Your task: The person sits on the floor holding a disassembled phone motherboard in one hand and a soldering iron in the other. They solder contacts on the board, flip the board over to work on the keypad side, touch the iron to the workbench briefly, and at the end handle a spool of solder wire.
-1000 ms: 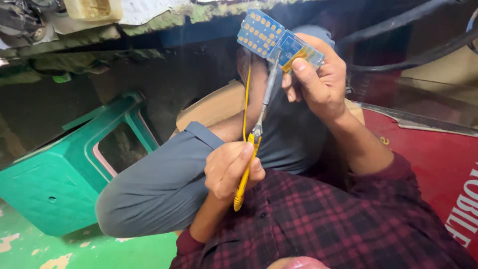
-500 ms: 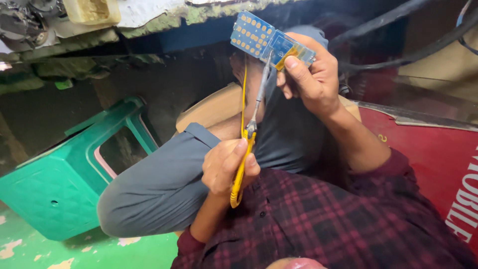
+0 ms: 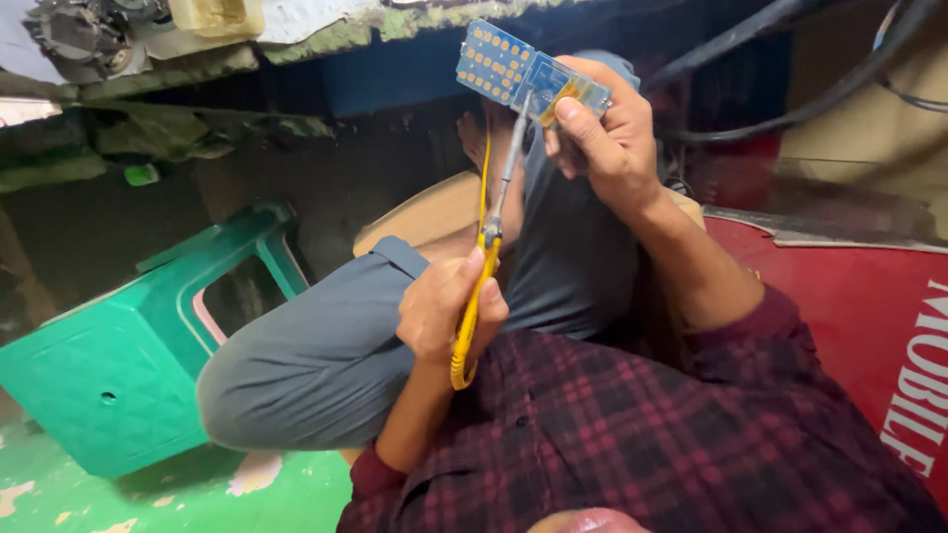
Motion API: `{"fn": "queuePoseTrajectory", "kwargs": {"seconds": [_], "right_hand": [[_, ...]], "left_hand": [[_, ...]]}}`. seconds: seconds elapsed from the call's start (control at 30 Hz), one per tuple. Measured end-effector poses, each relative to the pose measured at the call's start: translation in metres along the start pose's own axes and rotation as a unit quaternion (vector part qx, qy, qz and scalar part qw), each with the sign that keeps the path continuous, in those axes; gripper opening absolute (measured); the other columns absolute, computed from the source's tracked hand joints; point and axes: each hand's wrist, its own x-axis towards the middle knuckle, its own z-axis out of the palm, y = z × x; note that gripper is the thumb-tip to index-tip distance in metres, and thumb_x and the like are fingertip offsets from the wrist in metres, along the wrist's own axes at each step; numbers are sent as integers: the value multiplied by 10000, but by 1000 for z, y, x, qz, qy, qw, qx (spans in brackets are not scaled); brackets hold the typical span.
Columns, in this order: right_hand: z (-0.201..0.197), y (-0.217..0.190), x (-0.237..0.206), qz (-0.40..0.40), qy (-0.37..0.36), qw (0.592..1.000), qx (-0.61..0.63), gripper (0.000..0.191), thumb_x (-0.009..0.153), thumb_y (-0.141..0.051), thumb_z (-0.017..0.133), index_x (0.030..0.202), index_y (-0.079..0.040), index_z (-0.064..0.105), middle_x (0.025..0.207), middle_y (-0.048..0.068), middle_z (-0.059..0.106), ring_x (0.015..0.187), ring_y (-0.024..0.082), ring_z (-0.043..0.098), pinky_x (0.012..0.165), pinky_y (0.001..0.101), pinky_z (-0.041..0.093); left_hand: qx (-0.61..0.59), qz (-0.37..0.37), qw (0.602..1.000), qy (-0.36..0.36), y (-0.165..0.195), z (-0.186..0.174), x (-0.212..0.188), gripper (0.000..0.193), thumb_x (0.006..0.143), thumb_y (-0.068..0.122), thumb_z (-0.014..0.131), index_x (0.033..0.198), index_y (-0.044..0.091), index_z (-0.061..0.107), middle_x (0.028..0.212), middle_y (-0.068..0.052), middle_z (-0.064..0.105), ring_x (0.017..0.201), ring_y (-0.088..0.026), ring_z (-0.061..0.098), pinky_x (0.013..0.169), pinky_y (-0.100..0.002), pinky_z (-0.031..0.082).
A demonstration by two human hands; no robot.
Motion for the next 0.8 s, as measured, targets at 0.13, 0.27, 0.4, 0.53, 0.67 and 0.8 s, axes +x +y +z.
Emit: {"fn": "queuePoseTrajectory", "kwargs": {"seconds": [0.13, 0.27, 0.4, 0.53, 0.67, 0.8], "right_hand": [[0, 1, -2, 3, 5, 1000, -4, 346, 1125, -161, 588, 1428, 2, 550, 896, 86, 659, 637, 103, 539, 551, 230, 409], [0, 3, -2, 0, 3, 1000, 7, 351, 1120, -156, 590, 1428, 4, 544, 899, 86, 659, 639, 99, 530, 545, 230, 402], [-1, 5, -2, -12, -4, 1000, 1, 350, 1128, -156, 585, 1438, 4, 547, 889, 81, 650, 607, 91, 525, 526, 219, 399], [-2, 4, -3, -4, -3, 1000, 1, 357, 1126, -161, 581, 1442, 3, 548, 861, 74, 641, 629, 93, 518, 554, 232, 397], [-1, 3, -2, -9, -6, 1000, 0, 353, 1127, -160, 583, 1438, 2, 543, 867, 73, 640, 631, 90, 515, 556, 231, 398], [-1, 2, -2, -16, -10, 1000, -10, 347, 1133, -162, 579, 1435, 8, 554, 861, 73, 635, 602, 85, 515, 533, 218, 396]], "left_hand": [[-2, -15, 1000, -1, 3, -2, -2, 266, 941, 13, 694, 1203, -20, 663, 887, -142, 728, 771, -256, 728, 726, -328, 593], [21, 3, 1000, 9, 4, -1, -2, 260, 932, 18, 697, 1190, -9, 673, 862, -128, 724, 759, -249, 724, 721, -322, 588], [4, -8, 1000, 3, 6, -3, -4, 267, 942, 13, 692, 1206, -14, 665, 881, -134, 727, 773, -249, 726, 736, -322, 591], [6, -10, 1000, 8, 7, -2, -4, 268, 939, 9, 693, 1205, -11, 669, 882, -132, 734, 771, -243, 730, 734, -315, 590], [7, -11, 1000, 3, 7, -3, -3, 270, 922, 10, 717, 1189, -12, 682, 849, -134, 708, 750, -243, 716, 724, -318, 583], [-7, -17, 1000, 0, 8, -4, -1, 275, 941, 6, 695, 1212, -24, 663, 892, -131, 741, 789, -238, 737, 748, -311, 593]]}}
